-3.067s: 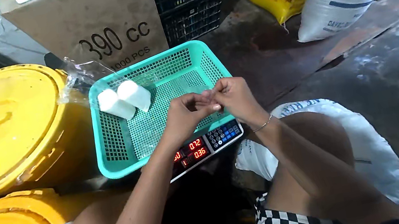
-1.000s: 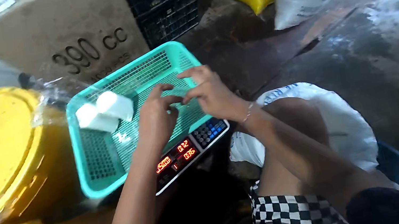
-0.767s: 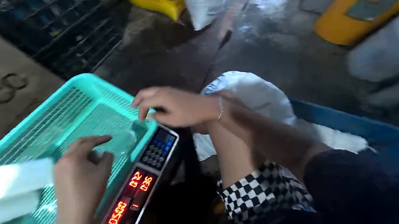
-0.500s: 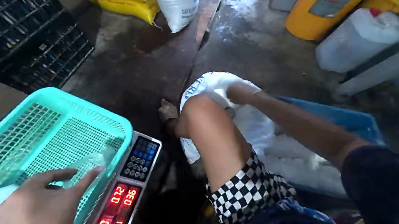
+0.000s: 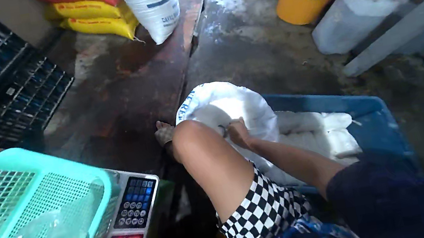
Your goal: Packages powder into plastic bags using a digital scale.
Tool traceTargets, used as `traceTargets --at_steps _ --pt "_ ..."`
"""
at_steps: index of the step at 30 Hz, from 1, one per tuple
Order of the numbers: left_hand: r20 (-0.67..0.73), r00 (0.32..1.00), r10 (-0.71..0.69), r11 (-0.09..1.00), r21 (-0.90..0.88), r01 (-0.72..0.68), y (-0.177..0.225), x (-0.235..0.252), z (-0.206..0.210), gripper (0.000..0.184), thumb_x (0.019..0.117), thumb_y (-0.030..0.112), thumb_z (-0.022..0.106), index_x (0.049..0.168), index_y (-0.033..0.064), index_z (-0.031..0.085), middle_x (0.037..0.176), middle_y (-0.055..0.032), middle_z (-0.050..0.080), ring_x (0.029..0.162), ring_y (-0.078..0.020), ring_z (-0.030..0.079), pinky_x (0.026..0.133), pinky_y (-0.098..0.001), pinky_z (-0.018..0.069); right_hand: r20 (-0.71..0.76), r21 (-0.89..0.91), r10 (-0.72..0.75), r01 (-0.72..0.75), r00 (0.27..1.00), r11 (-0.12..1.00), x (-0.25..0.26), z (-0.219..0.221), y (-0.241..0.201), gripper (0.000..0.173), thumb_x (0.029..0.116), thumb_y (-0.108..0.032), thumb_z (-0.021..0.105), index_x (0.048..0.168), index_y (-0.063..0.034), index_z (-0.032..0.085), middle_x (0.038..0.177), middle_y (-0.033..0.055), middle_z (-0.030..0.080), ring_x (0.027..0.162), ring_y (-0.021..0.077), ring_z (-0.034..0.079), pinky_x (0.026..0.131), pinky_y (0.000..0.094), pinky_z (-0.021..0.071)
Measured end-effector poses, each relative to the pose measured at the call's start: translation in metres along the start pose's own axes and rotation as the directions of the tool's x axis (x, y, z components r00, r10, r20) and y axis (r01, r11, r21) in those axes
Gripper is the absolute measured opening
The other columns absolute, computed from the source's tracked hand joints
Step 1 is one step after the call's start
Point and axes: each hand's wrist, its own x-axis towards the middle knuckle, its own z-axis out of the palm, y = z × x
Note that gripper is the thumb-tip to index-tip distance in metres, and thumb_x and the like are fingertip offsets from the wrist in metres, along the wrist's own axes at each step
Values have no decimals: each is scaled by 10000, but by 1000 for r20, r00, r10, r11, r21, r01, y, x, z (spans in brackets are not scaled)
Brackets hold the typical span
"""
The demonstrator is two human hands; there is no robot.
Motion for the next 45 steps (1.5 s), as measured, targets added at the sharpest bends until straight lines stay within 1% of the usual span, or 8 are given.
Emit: traceTargets --at_steps 5,12,20,23,29,37,41,45 --pt "-8 1000 27 1000 -7 -27 -7 -1 4 201 869 -21 604 1033 -137 620 1007 -112 669 672 45 524 595 -143 449 80 8 59 -60 995 998 7 -5 7 350 1053 -161 517 1333 4 645 1357 249 621 1333 402 532 1183 582 277" --pt "49 997 -58 997 47 56 -2 -6 -2 249 933 36 591 1134 -91 666 1059 -160 675 683 10 539 629 -178 468 -57 423 80 -48 995 905 -11 -14 29 333 1068 -162 532 1302 35 663 1291 241 665 1249 356 618 1120 485 431" --pt "44 998 -36 995 91 32 -5 -10 -3 268 951 62 549 1153 -64 672 1046 -177 675 686 -31 520 638 -231 452 -179 482 48 44 983 875 -17 -14 42 320 1049 -117 556 1282 75 660 1250 272 671 1207 355 635 1101 451 443" --pt "52 998 -25 995 102 20 -9 -10 -1 291 951 136 673 1158 -68 693 1059 -239 673 717 -148 584 681 -341 506 -200 472 27 72 979 878 -16 -18 48 316 1043 -116 564 1266 84 665 1231 275 678 1179 359 652 1088 457 461" --pt "39 995 -90 993 85 86 -2 -12 0 417 830 207 848 1140 -36 711 1067 -214 669 726 -171 612 680 -372 528 -248 538 35 108 968 836 -13 -32 51 292 1031 -98 580 1227 95 677 1161 261 701 1081 318 686 1033 425 502" --pt "-49 998 -30 995 91 35 -4 -16 11 224 862 48 758 1077 -7 735 907 -213 687 697 -283 631 675 -510 513 -334 465 -71 230 940 855 -20 -89 10 267 1016 -61 611 1219 98 679 1092 255 718 1007 320 704 976 451 535" --pt "-45 999 -29 996 87 33 2 -14 11 309 832 152 845 1066 -19 739 904 -218 690 708 -309 635 681 -545 515 -448 331 -284 452 848 828 -23 -126 -34 208 1003 -22 620 1134 121 696 991 253 723 881 322 707 882 472 563" --pt "-33 997 -72 994 81 74 8 -13 13 441 767 258 921 1058 -23 747 940 -213 693 725 -313 647 694 -555 537 -455 410 -394 581 798 703 -23 -157 -94 186 982 -18 645 1119 96 699 940 164 721 793 128 671 800 311 578"
